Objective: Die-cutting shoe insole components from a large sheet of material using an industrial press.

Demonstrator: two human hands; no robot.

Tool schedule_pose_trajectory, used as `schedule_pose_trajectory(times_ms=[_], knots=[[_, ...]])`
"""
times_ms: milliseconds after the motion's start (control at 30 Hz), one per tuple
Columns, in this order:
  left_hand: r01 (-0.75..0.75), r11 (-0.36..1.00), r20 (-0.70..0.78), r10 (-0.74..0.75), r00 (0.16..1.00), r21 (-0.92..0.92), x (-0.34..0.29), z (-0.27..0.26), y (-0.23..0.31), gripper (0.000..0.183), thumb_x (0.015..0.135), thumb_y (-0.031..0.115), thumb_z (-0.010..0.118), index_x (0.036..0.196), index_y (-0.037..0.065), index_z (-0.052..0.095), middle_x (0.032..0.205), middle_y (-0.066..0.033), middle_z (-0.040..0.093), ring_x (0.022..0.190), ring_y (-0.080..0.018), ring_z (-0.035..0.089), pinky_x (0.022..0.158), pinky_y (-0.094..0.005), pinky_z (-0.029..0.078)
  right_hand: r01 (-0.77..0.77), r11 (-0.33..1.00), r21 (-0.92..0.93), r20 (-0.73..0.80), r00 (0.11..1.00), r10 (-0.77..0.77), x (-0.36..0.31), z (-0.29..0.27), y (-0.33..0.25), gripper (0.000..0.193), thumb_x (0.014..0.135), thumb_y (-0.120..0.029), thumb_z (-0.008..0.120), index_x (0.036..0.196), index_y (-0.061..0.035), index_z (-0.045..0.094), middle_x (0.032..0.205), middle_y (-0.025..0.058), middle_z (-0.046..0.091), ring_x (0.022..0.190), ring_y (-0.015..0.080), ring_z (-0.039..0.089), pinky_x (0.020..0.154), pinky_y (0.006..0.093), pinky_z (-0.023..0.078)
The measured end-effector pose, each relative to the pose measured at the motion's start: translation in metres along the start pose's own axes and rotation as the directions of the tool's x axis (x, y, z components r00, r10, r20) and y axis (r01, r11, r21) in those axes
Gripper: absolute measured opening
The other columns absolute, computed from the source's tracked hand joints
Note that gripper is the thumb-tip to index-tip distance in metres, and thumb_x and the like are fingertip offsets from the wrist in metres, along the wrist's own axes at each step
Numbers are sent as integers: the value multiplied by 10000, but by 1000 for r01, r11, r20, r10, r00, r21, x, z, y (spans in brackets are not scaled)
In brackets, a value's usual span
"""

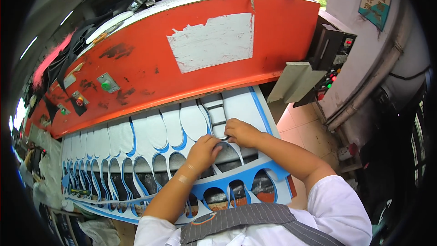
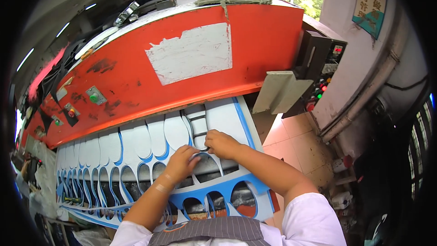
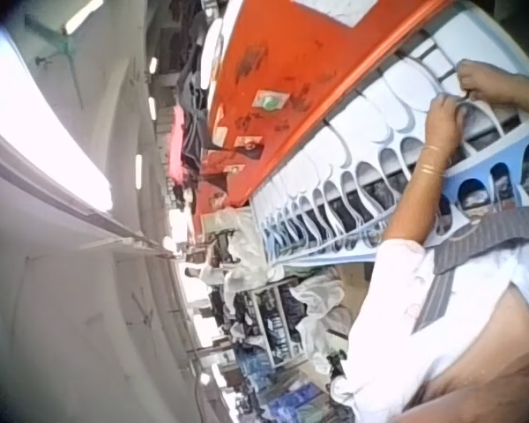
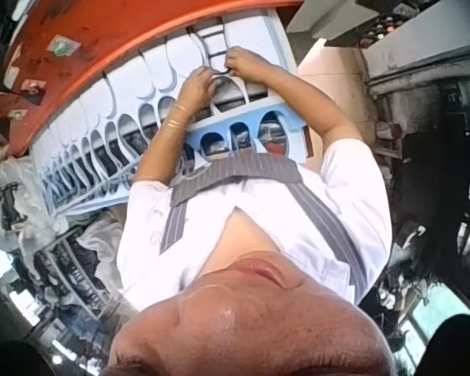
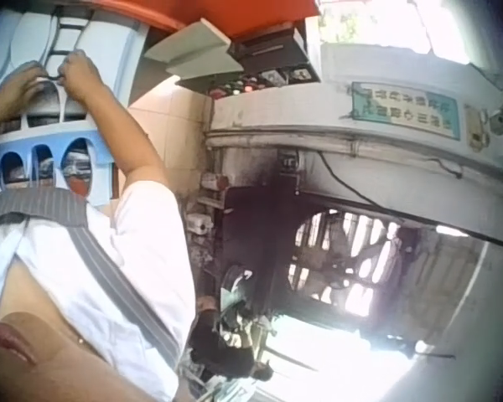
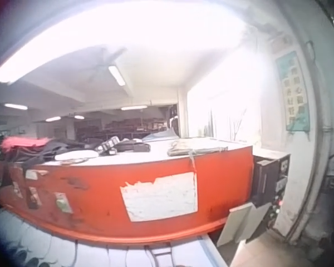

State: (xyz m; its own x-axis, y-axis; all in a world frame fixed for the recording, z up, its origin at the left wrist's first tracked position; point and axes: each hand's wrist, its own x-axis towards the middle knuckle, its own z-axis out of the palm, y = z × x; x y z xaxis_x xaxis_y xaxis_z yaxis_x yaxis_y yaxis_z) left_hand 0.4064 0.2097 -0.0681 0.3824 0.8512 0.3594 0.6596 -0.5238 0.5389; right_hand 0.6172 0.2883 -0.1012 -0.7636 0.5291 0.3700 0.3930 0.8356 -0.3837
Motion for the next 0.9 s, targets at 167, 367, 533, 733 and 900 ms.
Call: schedule_pose_trajectory(times_ms=[167,367,533,733,900], knots=[[-16,1000,187,19,982,-17,-8,33,-9,178,734,159,769,848,86,653,826,-90,575,810,-310,593,713,-395,495,235,938,253,154,948,-279,-18,3,6,143,762,-155,705,861,-76,638,921,83,593,934,297,547,812,415,451],[43,992,103,-30,994,-122,-28,45,2,155,762,171,747,794,82,623,776,-72,543,758,-279,572,661,-380,472,282,915,287,-14,957,-290,-37,10,-14,144,774,-157,707,815,-63,606,844,64,562,851,276,532,787,370,444],[82,983,60,-73,996,-164,-38,49,11,101,734,111,765,766,67,679,731,-69,551,718,-268,558,658,-364,457,287,877,386,-40,955,-295,-38,11,-21,133,774,-123,710,772,-53,597,805,57,543,809,246,525,766,354,443],[61,979,46,-53,998,-194,-32,44,12,90,731,119,758,750,74,682,719,-64,554,711,-256,559,649,-359,457,239,892,385,0,966,-259,-35,3,-22,127,766,-120,716,777,-51,611,809,50,554,808,245,527,769,353,444],[-9,974,34,17,999,-227,-33,51,15,77,740,109,743,770,92,674,733,-64,560,715,-274,562,657,-372,465,247,929,276,86,956,-279,-46,-4,-21,106,771,-129,699,793,-67,617,816,54,565,812,253,549,771,365,453]])
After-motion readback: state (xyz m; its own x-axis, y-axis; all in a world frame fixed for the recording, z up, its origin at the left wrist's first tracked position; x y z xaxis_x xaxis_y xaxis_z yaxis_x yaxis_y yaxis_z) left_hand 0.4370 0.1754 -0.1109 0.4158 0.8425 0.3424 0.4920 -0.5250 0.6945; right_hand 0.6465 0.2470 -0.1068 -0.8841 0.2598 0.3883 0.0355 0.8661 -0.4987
